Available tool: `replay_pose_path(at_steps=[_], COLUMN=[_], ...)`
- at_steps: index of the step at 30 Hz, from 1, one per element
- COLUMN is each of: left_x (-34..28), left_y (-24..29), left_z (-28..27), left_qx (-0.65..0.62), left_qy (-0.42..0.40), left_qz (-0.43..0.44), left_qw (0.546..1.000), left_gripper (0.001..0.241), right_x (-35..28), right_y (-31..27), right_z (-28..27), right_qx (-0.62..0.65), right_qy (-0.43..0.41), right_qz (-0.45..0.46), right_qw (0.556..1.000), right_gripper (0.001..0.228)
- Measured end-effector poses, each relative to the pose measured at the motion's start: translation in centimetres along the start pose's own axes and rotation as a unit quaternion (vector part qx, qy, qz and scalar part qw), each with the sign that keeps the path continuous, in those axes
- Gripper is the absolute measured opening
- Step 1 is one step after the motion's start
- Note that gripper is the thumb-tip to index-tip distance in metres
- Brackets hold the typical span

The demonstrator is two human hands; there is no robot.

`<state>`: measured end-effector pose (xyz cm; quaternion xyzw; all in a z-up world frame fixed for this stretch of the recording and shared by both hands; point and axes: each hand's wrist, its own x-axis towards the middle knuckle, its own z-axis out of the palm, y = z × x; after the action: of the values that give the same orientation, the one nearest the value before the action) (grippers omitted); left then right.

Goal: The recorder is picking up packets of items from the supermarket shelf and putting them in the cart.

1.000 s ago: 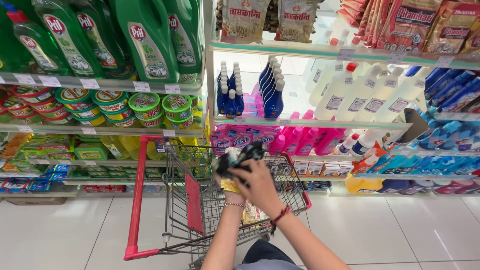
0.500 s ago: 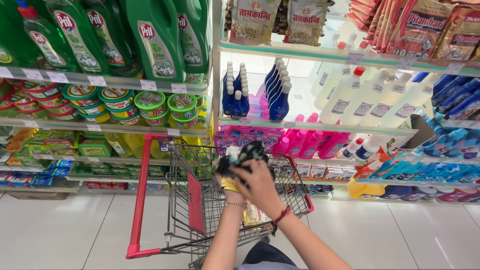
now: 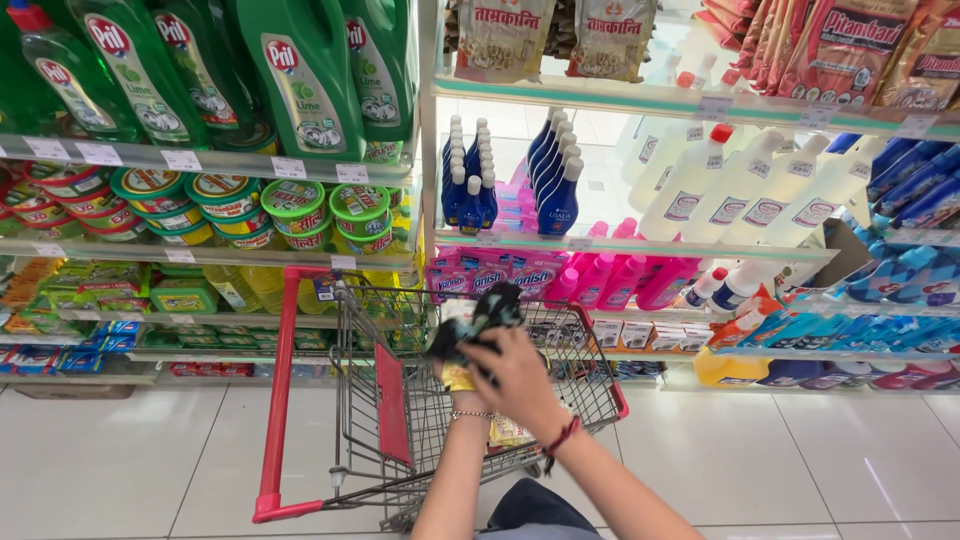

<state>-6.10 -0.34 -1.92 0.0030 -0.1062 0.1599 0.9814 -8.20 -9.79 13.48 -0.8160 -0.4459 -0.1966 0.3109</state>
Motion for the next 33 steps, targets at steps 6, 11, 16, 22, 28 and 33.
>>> replay_pose_path(at_steps=[6,11,16,22,28,33], left_x=[-0.7,-1.1,-2.0,-1.9,-2.4,-1.6], left_y=[-1.6,-0.8,-0.1,0.0,1.6,3.0], left_z=[-2.0,0.7,0.5,0.3,-3.8,-6.1], left_qx=[-0.113,-0.004,-0.018,-0.017,0.018,0.074], left_qy=[0.154,0.133,0.084,0.148,0.176,0.217], left_qz=[-0.108,-0.034,-0.046,-0.126,-0.142,-0.144], left_qw=[0.976,0.991,0.995,0.981,0.974,0.963], left_gripper=[0.058,0.056,0.064,0.075,0.067,0.056], right_x=[1.8,1.6,-0.6,1.8,-1.7,-2.9], right_y=[0.8,1.6,-1.3,1.5,11.7,12.8], right_z=[0.8,0.5,1.1,2.4,7.2,6.9], right_qx=[0.068,-0.041,0.023,0.038,-0.021,-0.054], right_qy=[-0.068,0.034,-0.027,-0.036,-0.039,-0.107], right_qz=[-0.037,0.045,0.021,0.001,0.133,0.187], right_qw=[0.995,0.998,0.999,0.999,0.990,0.975], right_gripper=[0.029,0.032,0.032,0.029,0.027,0.034])
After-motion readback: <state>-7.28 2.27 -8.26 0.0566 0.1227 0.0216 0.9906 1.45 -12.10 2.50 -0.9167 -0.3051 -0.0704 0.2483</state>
